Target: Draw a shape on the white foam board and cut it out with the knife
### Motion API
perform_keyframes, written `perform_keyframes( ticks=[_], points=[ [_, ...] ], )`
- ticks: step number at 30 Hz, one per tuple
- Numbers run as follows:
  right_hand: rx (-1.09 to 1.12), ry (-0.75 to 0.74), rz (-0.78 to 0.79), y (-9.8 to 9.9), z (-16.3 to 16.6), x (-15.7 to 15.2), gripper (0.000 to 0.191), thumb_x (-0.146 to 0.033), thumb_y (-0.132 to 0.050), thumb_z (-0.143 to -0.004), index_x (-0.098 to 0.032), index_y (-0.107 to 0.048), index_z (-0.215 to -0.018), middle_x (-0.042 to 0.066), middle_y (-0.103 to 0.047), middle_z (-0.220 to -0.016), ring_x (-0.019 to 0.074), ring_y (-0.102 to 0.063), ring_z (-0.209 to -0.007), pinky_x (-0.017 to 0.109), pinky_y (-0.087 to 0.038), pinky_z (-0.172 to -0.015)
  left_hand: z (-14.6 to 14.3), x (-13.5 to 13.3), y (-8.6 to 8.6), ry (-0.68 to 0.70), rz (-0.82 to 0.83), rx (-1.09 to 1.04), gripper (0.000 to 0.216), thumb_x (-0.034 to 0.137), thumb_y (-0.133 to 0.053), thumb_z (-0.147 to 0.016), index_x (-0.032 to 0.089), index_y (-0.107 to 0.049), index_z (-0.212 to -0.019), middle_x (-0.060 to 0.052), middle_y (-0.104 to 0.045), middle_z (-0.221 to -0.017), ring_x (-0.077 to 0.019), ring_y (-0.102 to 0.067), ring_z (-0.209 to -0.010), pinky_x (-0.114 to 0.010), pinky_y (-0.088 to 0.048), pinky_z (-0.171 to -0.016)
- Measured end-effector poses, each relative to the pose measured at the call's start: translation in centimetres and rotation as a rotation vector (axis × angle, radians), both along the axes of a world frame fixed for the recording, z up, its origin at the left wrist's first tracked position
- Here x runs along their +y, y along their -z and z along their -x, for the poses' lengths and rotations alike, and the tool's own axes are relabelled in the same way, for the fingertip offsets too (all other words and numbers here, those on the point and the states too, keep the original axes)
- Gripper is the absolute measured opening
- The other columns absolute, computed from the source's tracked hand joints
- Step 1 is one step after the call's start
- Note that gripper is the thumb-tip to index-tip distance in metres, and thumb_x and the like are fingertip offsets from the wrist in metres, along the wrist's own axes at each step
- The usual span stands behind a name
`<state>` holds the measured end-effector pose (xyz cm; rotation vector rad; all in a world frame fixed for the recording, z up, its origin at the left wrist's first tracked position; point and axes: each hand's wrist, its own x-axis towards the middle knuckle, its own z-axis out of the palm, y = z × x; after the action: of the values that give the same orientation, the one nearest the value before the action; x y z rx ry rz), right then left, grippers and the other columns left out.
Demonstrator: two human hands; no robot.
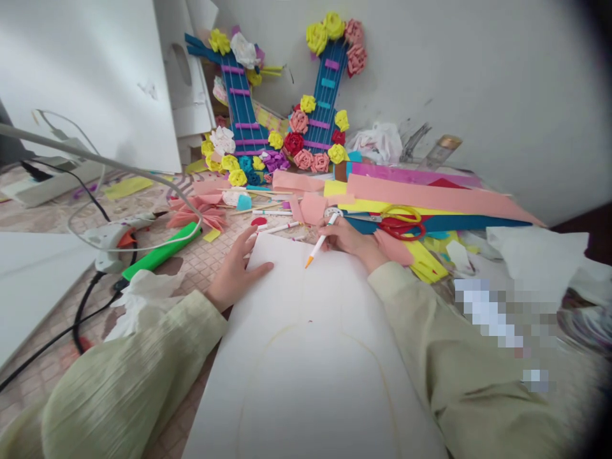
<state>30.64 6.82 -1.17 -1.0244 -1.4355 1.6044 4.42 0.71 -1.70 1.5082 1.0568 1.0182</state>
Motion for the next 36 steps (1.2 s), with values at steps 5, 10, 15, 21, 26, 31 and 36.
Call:
perform_keyframes(
  ticks=[5,10,15,21,26,31,36],
  points=[
    [-0.015,-0.017,0.0,-0.09,0.04,0.08,0.014,-0.026,-0.061,-0.062,-0.017,-0.052,-0.067,-0.005,-0.055,-0.045,0.0078,-0.048,-0.036,0.017,-0.032,-0.035,-0.06,-0.07,-0.16,-0.007,0.01,-0.008,0.078,0.028,-0.069,-0.07,0.028,-0.029,-0.136,-0.013,-0.037,-0.141,-0.0334,-0.035,-0.128,-0.052,-0.04,-0.095],
    [-0.032,-0.02,0.004,-0.06,0.19,0.04,0.016,-0.028,-0.063,-0.064,-0.017,-0.051,-0.067,-0.004,-0.057,-0.046,0.0067,-0.047,-0.036,0.017,-0.033,-0.036,-0.17,-0.18,-0.46,-0.01,0.026,0.019,0.078,0.03,-0.068,-0.07,0.025,-0.027,-0.136,-0.014,-0.037,-0.14,-0.0337,-0.034,-0.129,-0.054,-0.038,-0.096],
    [-0.028,-0.024,-0.012,0.11,0.19,0.11,0.018,-0.03,-0.063,-0.066,-0.018,-0.052,-0.071,-0.004,-0.058,-0.047,0.0073,-0.047,-0.035,0.016,-0.031,-0.034,-0.24,-0.2,-0.5,-0.01,0.043,0.011,0.079,0.031,-0.069,-0.07,0.024,-0.026,-0.136,-0.016,-0.038,-0.139,-0.034,-0.034,-0.128,-0.054,-0.039,-0.096],
    [-0.025,-0.024,-0.012,0.08,0.03,0.19,0.014,-0.027,-0.062,-0.064,-0.018,-0.052,-0.067,-0.005,-0.055,-0.046,0.0067,-0.046,-0.035,0.017,-0.033,-0.035,-0.22,-0.21,-0.33,-0.005,0.046,-0.024,0.078,0.03,-0.069,-0.07,0.026,-0.027,-0.136,-0.015,-0.04,-0.138,-0.0324,-0.041,-0.124,-0.052,-0.043,-0.093],
    [-0.023,-0.044,-0.014,-0.1,0.42,0.06,0.017,-0.03,-0.063,-0.067,-0.017,-0.052,-0.07,-0.003,-0.059,-0.049,0.0063,-0.045,-0.036,0.017,-0.029,-0.034,-0.25,-0.16,-0.42,-0.013,0.05,0.003,0.079,0.031,-0.069,-0.069,0.024,-0.027,-0.135,-0.016,-0.042,-0.136,-0.0307,-0.049,-0.118,-0.048,-0.047,-0.089],
    [-0.01,-0.044,-0.023,0.01,0.55,0.07,0.017,-0.031,-0.061,-0.068,-0.017,-0.051,-0.068,-0.003,-0.058,-0.047,0.0059,-0.043,-0.034,0.017,-0.03,-0.034,-0.2,-0.05,-0.27,-0.025,0.008,0.036,0.078,0.032,-0.069,-0.069,0.023,-0.029,-0.135,-0.016,-0.045,-0.134,-0.0309,-0.042,-0.124,-0.05,-0.042,-0.094],
    [-0.013,-0.041,-0.017,0.11,0.39,0.17,0.016,-0.029,-0.063,-0.066,-0.017,-0.052,-0.069,-0.004,-0.057,-0.046,0.0062,-0.044,-0.034,0.017,-0.03,-0.034,-0.2,-0.01,-0.21,-0.016,0.029,0.023,0.078,0.032,-0.069,-0.069,0.025,-0.027,-0.135,-0.015,-0.043,-0.136,-0.0311,-0.043,-0.123,-0.05,-0.043,-0.092]
  ],
)
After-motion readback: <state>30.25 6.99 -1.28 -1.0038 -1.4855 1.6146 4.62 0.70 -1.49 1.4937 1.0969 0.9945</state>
